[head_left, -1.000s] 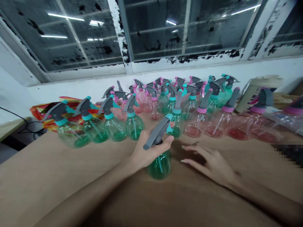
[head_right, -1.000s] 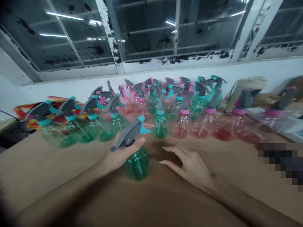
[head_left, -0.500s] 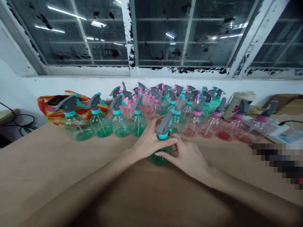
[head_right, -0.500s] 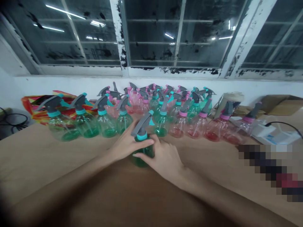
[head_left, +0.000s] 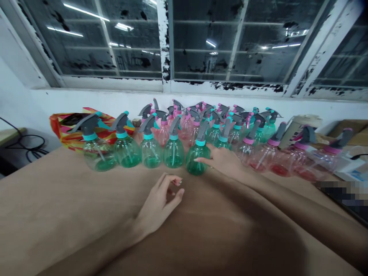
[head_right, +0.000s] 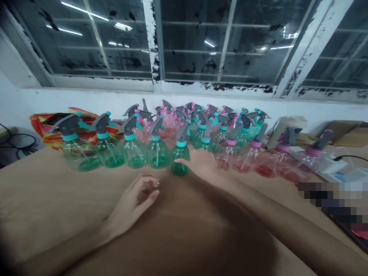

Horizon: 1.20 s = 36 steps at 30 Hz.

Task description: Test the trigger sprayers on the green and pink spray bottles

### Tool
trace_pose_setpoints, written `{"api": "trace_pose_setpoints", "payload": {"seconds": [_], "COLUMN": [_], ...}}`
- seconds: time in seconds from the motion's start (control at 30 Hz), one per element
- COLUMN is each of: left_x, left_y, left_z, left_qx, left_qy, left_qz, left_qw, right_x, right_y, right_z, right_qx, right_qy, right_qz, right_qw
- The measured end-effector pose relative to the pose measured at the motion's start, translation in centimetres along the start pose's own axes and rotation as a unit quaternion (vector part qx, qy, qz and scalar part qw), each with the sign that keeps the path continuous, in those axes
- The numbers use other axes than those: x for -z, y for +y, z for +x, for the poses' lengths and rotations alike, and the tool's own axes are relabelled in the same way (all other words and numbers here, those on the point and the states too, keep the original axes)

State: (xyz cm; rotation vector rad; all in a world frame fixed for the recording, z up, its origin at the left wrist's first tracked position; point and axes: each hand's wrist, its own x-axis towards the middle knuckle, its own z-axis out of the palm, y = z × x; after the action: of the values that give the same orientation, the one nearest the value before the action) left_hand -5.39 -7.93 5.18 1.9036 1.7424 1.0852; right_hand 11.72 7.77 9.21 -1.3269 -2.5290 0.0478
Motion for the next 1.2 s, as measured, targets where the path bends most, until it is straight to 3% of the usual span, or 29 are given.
{"api": "trace_pose_setpoints", "payload": {"seconds": [0.27,0.4,0.57,0.77,0.87,1.03,1.2], "left_x": [-0.8,-0.9,-0.9,-1.6,-1.9,-2.3,-3.0], "left_y": [-0.6,-0.9,-1.0,-0.6,-0.2,0.0,0.7], "left_z": [0.6,0.6,0.6,0.8,0.8,0.7,1.0], "left_qx": [0.006,0.019,0.027,0.012,-0.004,-0.007,-0.008], "left_qy": [-0.036,-0.031,-0.027,-0.024,-0.022,-0.017,-0.024], "left_qz": [0.011,0.017,0.019,0.029,0.031,0.038,0.026], "left_qw": [0.999,0.999,0.999,0.999,0.999,0.999,0.999], "right_x": [-0.4,-0.6,0.0,0.9,0.5,-0.5,-0.4], "right_y": [0.0,0.3,2.4,5.9,6.3,5.6,4.7], "right_z": [2.7,2.3,-1.2,-3.0,-1.9,0.2,-0.1], "right_qx": [-0.002,-0.009,-0.032,-0.128,-0.161,-0.179,-0.187], "right_qy": [-0.029,-0.023,0.079,0.156,0.146,0.075,0.056], "right_qz": [0.061,0.104,0.211,0.176,0.159,0.159,0.128], "right_qw": [0.998,0.994,0.974,0.963,0.963,0.968,0.972]}}
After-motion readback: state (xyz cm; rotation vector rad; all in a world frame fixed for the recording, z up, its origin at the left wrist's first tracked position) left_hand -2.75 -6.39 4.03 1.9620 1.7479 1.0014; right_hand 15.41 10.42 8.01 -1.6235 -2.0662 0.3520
